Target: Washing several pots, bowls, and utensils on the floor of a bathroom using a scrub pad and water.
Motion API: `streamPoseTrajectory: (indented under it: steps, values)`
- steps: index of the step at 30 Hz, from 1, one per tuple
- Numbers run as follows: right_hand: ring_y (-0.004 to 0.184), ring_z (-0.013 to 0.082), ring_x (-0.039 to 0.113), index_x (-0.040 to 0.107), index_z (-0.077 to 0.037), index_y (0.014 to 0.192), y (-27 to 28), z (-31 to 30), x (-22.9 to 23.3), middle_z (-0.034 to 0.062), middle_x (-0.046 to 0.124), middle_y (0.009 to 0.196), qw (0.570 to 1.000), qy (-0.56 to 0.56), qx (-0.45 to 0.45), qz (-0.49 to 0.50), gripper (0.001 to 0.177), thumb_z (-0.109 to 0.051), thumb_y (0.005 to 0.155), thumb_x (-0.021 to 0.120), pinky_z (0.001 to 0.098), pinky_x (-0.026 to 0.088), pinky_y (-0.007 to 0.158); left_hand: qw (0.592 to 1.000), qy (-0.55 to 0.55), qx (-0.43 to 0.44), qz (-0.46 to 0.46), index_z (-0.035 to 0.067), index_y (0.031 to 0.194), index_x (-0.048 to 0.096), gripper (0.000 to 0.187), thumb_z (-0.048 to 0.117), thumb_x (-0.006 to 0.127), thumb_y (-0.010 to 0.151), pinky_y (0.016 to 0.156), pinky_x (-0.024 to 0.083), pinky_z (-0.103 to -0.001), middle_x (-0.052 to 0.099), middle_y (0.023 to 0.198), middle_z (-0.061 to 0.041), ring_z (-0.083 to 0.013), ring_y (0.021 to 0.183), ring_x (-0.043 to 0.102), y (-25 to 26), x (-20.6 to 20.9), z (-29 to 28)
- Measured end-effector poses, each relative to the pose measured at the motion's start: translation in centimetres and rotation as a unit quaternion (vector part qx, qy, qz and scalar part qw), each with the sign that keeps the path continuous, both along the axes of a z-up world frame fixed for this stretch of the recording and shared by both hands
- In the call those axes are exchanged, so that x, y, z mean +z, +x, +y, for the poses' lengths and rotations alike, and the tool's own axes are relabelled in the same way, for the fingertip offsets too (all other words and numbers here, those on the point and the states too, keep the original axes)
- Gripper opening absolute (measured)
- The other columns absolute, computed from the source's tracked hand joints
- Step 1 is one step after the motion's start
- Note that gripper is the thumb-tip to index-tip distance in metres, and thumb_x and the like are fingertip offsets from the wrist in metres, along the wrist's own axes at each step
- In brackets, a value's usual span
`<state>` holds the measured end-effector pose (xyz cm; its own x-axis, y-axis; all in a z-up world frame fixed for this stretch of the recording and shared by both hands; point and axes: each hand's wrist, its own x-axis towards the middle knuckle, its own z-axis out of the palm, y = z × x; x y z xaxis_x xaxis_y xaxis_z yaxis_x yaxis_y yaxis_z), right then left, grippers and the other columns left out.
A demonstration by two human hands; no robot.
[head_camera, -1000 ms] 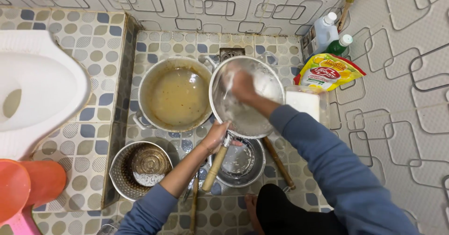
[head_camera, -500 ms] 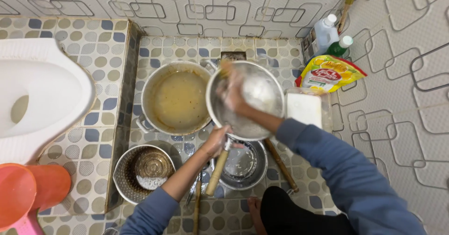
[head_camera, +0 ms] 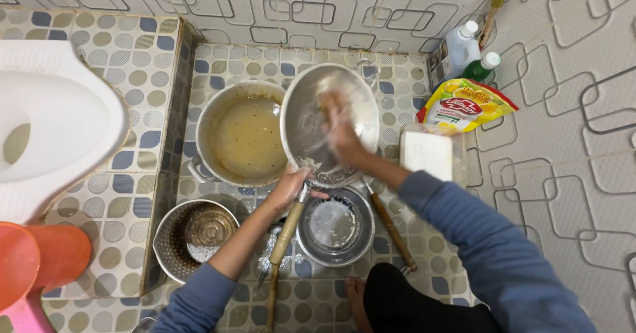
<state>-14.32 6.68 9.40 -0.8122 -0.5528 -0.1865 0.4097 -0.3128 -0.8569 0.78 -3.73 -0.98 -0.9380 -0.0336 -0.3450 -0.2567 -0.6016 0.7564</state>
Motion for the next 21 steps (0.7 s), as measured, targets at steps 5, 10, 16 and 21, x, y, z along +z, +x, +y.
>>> streamPoseTrajectory:
  steps: [5,10,16,21]
  values:
    - [0.143,0.0352,0.046,0.046,-0.005,0.152,5.2,2.0,-2.0,0.0168,0.038,0.156,0.834,0.248,0.096,0.483,0.049,-0.016,0.106,0.057,0.0481,0.047,0.116,0.999,-0.006,-0.016,0.037,0.014,0.148,0.019,0.058,0.026,0.049,0.100,0.069,0.064,-0.048,0.043,0.134,-0.019,-0.0356,0.109,0.065,-0.7,5.0,0.2]
    - [0.091,0.0247,0.076,0.070,-0.004,0.111,2.2,4.0,-3.7,0.0153,0.077,0.106,0.845,0.324,0.194,0.378,0.022,-0.021,0.097,0.066,0.0374,0.061,0.083,0.998,0.031,0.058,-0.010,0.005,0.149,0.024,0.059,0.035,0.049,0.105,0.062,0.067,-0.046,0.049,0.136,-0.020,-0.0357,0.107,0.067,-0.1,3.5,1.5]
    - [0.089,0.0222,0.069,0.069,-0.016,0.106,-1.9,3.6,-4.8,0.0125,0.069,0.117,0.651,0.368,0.127,0.651,0.015,-0.016,0.092,0.066,0.0274,0.061,0.068,0.998,-0.029,0.035,-0.030,0.010,0.143,0.022,0.055,0.018,0.049,0.096,0.060,0.064,-0.051,0.051,0.117,-0.017,-0.0366,0.091,0.066,0.1,-0.4,1.8]
    - [0.135,0.0388,0.046,0.048,-0.009,0.147,0.9,4.6,-2.4,0.0272,0.039,0.155,0.744,0.372,0.109,0.544,0.058,-0.006,0.091,0.061,0.0383,0.051,0.097,0.996,0.069,0.061,-0.006,0.001,0.129,0.030,0.037,0.016,0.049,0.101,0.069,0.064,-0.055,0.048,0.108,-0.015,-0.0317,0.084,0.064,-0.7,-2.0,2.1]
